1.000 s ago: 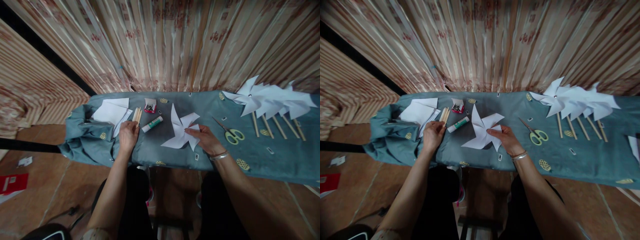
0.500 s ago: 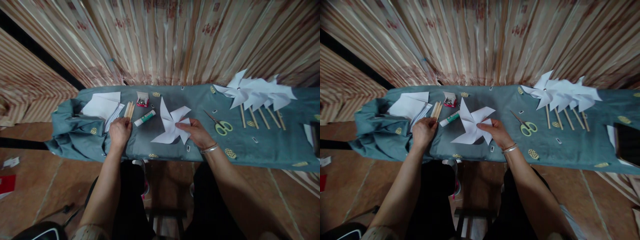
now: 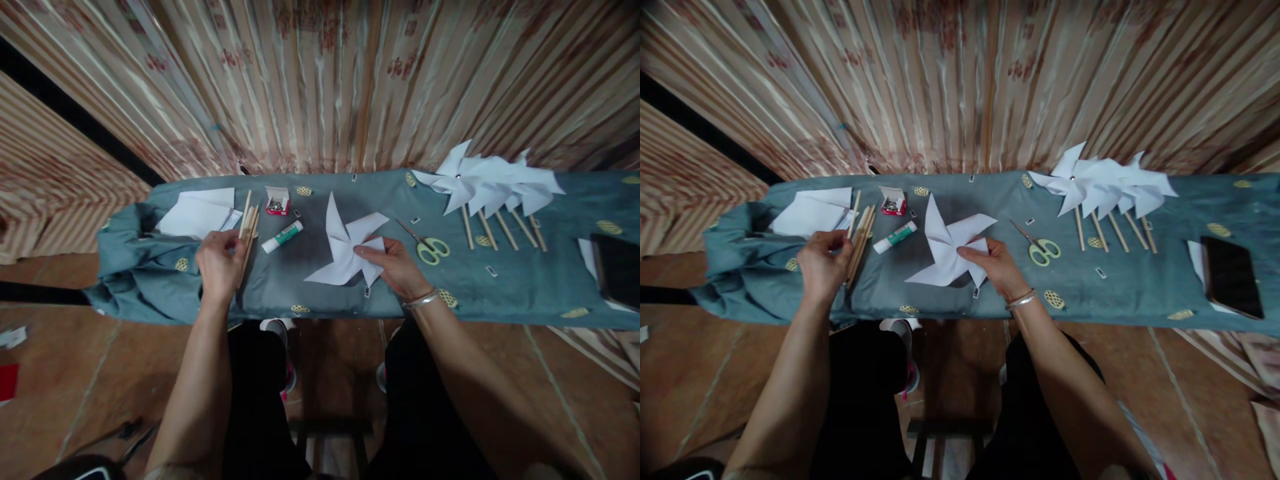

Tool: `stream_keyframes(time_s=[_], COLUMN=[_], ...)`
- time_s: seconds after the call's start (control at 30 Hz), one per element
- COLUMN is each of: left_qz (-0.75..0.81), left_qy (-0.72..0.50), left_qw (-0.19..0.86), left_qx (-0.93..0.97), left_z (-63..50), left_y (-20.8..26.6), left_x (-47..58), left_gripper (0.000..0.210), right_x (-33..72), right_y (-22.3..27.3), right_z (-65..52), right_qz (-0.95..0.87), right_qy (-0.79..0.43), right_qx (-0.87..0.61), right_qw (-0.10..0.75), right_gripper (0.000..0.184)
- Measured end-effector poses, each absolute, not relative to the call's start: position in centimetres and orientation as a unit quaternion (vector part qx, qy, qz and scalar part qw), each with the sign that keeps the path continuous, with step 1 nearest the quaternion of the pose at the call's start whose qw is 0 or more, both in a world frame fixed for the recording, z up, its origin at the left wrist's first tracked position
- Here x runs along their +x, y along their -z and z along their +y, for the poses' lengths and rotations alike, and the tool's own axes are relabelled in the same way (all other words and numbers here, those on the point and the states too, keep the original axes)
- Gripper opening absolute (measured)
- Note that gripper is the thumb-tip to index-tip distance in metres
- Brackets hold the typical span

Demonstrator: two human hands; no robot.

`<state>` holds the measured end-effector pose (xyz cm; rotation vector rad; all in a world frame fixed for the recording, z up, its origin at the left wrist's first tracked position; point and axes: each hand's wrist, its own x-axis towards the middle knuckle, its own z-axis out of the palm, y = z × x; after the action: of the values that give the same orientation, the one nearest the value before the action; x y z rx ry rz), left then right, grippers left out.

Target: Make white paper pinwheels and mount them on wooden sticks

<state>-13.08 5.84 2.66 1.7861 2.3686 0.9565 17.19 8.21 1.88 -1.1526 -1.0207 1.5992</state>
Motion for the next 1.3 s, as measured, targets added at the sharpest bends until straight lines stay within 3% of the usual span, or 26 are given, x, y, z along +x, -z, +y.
stream_keyframes(time_s=[0.07,0.2,0.4,0.73,0.9,1.13,1.3], left_qz=[0.722,0.597,0.563,0.502,0.506,0.505,0.516], left_qy=[-0.398,-0.497,-0.429,-0.400,-0.382,-0.417,-0.419], left_qw=[0.070,0.336,0.560,0.643,0.648,0.656,0.634], left_qx=[0.561,0.533,0.431,0.417,0.423,0.375,0.394], left_z=[5.3,4.7,3.9,2.6,2.4,2.4,2.6], left_y=[-3.0,-2.8,-2.4,-2.7,-2.4,-3.0,-3.9], left_x=[-11.5,-6.3,-1.4,0.4,1.0,1.4,1.7], left_gripper=[0.028,0.023,0.027,0.029,0.035,0.021,0.029], right_x=[17.7,18.5,18.8,20.7,21.2,21.3,21.3], right_y=[-2.3,-4.1,-5.4,-6.5,-6.9,-6.8,-7.0], right_z=[7.7,5.3,2.9,3.5,3.3,2.9,2.8], right_qz=[-0.466,-0.652,-0.827,-0.805,-0.786,-0.779,-0.776], right_qy=[-0.590,-0.436,-0.192,-0.055,-0.064,-0.072,-0.071], right_qx=[-0.487,-0.486,-0.373,-0.390,-0.406,-0.406,-0.404], right_qw=[0.445,0.386,0.375,0.444,0.461,0.472,0.479], right_gripper=[0.031,0.018,0.011,0.019,0.027,0.027,0.024])
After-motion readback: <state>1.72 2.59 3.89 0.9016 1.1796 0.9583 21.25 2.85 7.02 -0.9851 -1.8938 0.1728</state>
